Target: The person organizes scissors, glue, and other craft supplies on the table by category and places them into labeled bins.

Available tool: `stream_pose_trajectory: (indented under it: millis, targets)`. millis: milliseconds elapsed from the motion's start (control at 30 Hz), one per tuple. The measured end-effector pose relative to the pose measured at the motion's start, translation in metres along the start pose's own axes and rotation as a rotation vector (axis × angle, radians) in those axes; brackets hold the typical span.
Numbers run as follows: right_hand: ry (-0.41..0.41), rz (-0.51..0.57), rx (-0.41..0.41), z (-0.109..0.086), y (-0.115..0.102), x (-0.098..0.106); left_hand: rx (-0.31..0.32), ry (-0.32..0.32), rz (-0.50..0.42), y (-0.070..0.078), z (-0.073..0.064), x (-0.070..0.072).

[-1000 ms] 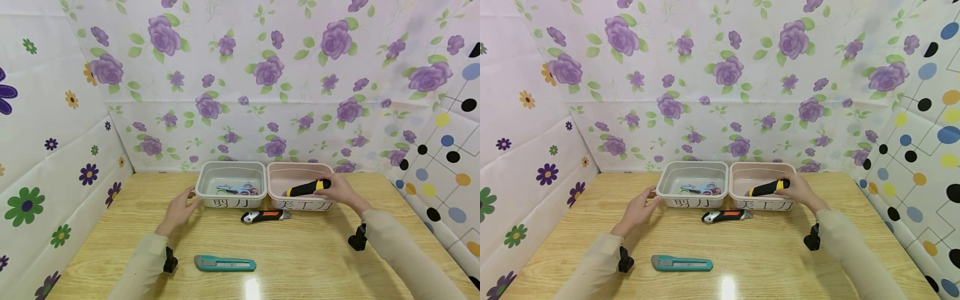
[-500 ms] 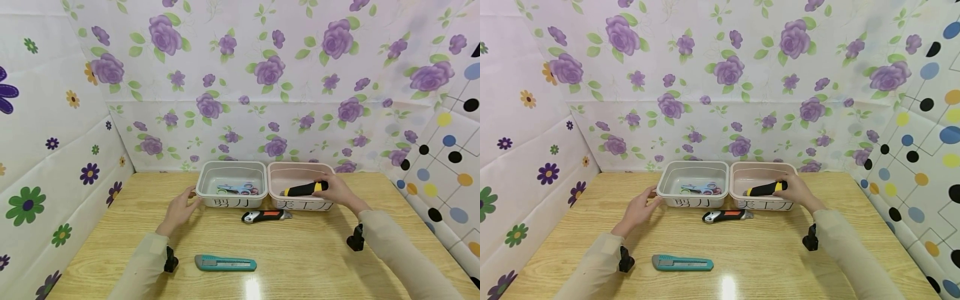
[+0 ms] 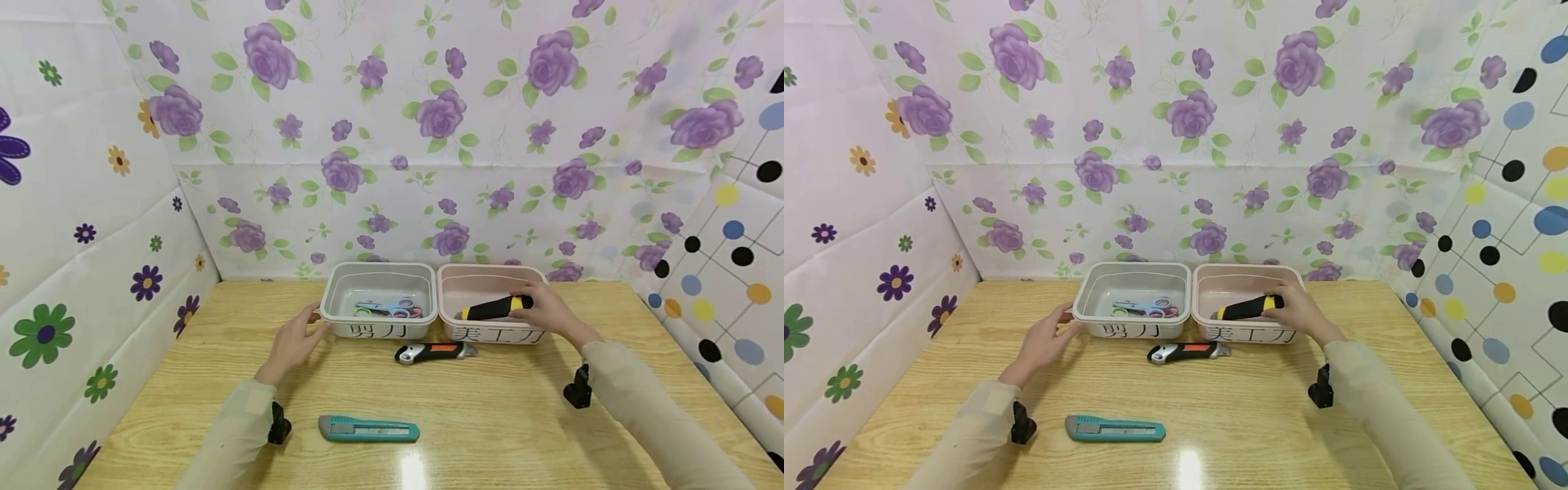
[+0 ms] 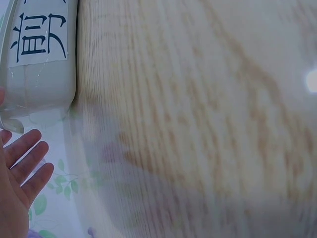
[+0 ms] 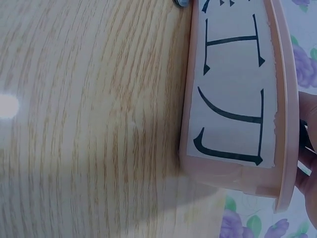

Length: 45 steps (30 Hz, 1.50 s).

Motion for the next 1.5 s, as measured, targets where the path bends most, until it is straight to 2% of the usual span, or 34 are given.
stream_pose_trajectory:
  millis: [300,700,967,1133,1367,1500]
  targets:
    - [0.048,0.026,0.024,-0.003,-0.003,0.005,-0.002,-0.007,0.003,0.001,0.001,0.000]
    - [0.065,0.047,0.027,-0.006,-0.010,0.009,0.002,-0.009,-0.005,0.001,0.001,0.000]
    - [0.059,0.082,0.044,-0.010,-0.026,0.010,0.010,-0.014,0.008,0.000,0.000,-0.001]
    - [0.049,0.093,0.107,-0.015,-0.040,0.009,0.007,-0.015,0.005,0.000,0.000,0.000]
    - [0.096,0.099,0.212,-0.016,-0.054,0.005,0.009,-0.014,0.007,0.001,0.000,0.000]
    - [0.139,0.089,0.306,-0.016,-0.065,0.002,0.011,-0.016,0.008,0.001,0.000,-0.001]
Point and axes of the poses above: each hand's wrist, its own z-axis towards the middle knuckle, its own x-axis out of the back of the hand, y = z × x, the point moved 2 cm from there along z, towards the middle knuckle, and after that the axes turned 7 degrees about -y, right-handed, at the moved point
